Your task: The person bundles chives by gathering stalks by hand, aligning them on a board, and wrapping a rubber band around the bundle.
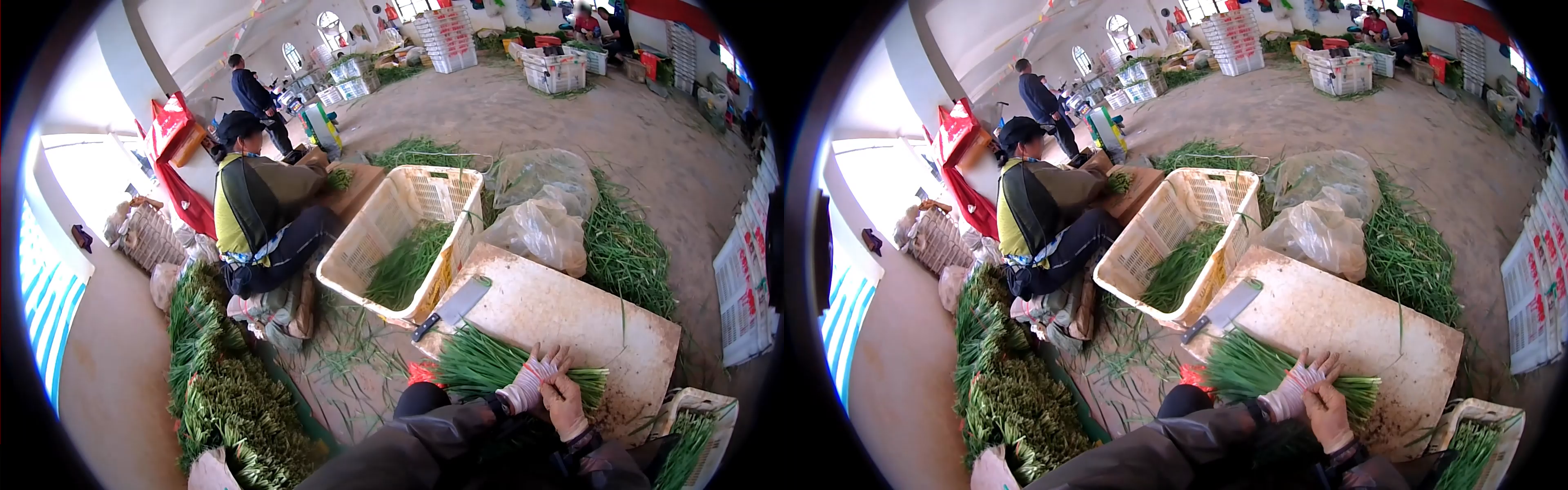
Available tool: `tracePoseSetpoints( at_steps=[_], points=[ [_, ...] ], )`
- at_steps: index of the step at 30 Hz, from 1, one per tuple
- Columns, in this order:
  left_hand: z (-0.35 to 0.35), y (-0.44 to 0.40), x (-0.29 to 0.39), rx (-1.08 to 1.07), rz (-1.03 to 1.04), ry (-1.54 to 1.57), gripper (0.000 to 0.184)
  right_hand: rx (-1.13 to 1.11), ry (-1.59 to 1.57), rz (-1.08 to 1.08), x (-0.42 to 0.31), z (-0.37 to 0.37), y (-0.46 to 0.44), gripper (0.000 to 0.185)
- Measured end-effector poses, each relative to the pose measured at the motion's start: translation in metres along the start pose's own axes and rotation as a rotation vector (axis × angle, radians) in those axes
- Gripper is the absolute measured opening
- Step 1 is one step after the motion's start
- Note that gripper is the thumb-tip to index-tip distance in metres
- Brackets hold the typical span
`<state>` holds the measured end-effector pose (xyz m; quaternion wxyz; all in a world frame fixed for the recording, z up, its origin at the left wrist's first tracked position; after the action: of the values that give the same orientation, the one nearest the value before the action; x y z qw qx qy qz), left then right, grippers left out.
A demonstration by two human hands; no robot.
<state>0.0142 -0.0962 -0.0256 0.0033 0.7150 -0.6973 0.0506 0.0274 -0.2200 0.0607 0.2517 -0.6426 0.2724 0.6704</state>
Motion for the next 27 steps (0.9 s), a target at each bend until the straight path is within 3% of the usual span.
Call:
tracePoseSetpoints(
  at_steps=[3, 6, 12, 15, 18, 24, 27],
  points=[
    [-0.048, -0.001, 0.000, -0.288, -0.004, 0.091, 0.083, 0.000, -0.051, 0.021, 0.006, -0.001, -0.002, 0.012],
    [-0.039, -0.003, -0.001, -0.269, -0.029, 0.125, 0.094, 0.007, -0.093, 0.062, 0.002, -0.001, -0.003, 0.013],
    [-0.024, -0.001, -0.003, -0.184, 0.003, 0.051, 0.058, 0.012, -0.067, 0.044, -0.001, 0.000, -0.004, 0.013],
    [-0.001, 0.003, -0.004, 0.056, 0.024, -0.021, 0.040, 0.050, -0.153, 0.078, 0.004, 0.002, -0.003, 0.012],
    [0.011, 0.003, -0.005, 0.139, 0.035, -0.006, 0.038, 0.066, -0.153, 0.069, 0.003, 0.004, -0.003, 0.014],
    [-0.002, 0.003, -0.003, 0.012, 0.008, 0.087, 0.052, 0.026, -0.134, 0.056, 0.003, 0.001, -0.003, 0.012],
    [-0.013, 0.004, -0.003, -0.094, 0.011, 0.077, 0.069, 0.026, -0.122, 0.059, 0.001, 0.001, -0.003, 0.012]
  ],
)
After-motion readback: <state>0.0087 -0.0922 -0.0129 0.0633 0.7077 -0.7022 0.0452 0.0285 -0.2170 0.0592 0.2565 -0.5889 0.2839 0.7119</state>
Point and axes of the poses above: each hand's wrist, its own y-axis away from the middle knuckle, its own z-axis out of the palm, x = y × z, the point moved 1 cm from there along -y, towards the middle knuckle, and after that the axes turned 4 degrees about -z, right-handed, at the moved point
